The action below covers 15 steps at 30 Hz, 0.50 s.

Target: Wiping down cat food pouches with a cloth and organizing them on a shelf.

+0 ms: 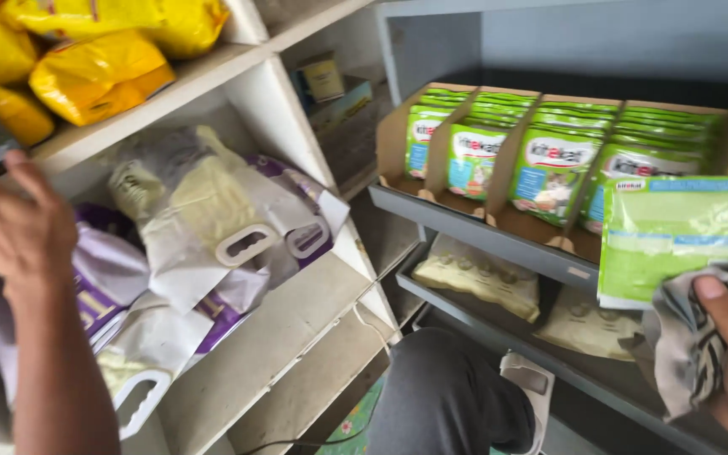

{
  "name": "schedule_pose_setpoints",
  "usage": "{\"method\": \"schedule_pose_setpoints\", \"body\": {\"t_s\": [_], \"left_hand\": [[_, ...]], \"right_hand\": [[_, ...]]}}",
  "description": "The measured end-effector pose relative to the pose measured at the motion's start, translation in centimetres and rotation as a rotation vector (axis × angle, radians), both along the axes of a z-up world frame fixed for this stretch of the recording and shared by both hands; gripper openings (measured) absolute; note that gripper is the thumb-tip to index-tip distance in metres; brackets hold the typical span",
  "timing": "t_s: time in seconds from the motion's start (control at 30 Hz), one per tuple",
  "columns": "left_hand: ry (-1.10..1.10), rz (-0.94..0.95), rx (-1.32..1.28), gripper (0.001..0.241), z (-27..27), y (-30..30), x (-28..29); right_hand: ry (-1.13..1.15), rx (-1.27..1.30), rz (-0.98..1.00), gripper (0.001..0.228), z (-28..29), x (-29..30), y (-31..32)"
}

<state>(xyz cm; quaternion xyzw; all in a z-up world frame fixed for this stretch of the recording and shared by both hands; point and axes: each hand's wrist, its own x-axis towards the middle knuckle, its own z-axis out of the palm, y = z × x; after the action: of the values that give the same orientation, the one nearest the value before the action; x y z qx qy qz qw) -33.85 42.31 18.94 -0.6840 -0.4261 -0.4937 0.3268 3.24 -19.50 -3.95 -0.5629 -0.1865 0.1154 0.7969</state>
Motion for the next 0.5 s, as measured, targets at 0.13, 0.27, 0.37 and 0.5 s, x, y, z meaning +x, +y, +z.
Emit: {"method": "schedule_pose_setpoints", "body": {"t_s": [0.13,0.27,0.37,0.5], "left_hand": [[-0.01,-0.017,0.176,0.056,2.1,-3.7,1.3],[-0.111,0.049,0.039,0.064,2.5,-2.8,1.0],[-0.088,-0.146,-0.071,0.06,2.9,-5.3,1.4],[-0.037,-0.045,0.1,0.056,1.7,-1.9,0.8]], "right_hand": [[0.263,-0.178,-0.051,0.046,4.6,-4.3,3.3],[0.224,0.0,0.056,0.038,-5.8,0.6,1.5],[0.318,0.197,0.228,0.04,-7.1,2.0,1.4],[0.213,-0.063,-0.001,0.046,-1.8,-1.7,2.4]]}}
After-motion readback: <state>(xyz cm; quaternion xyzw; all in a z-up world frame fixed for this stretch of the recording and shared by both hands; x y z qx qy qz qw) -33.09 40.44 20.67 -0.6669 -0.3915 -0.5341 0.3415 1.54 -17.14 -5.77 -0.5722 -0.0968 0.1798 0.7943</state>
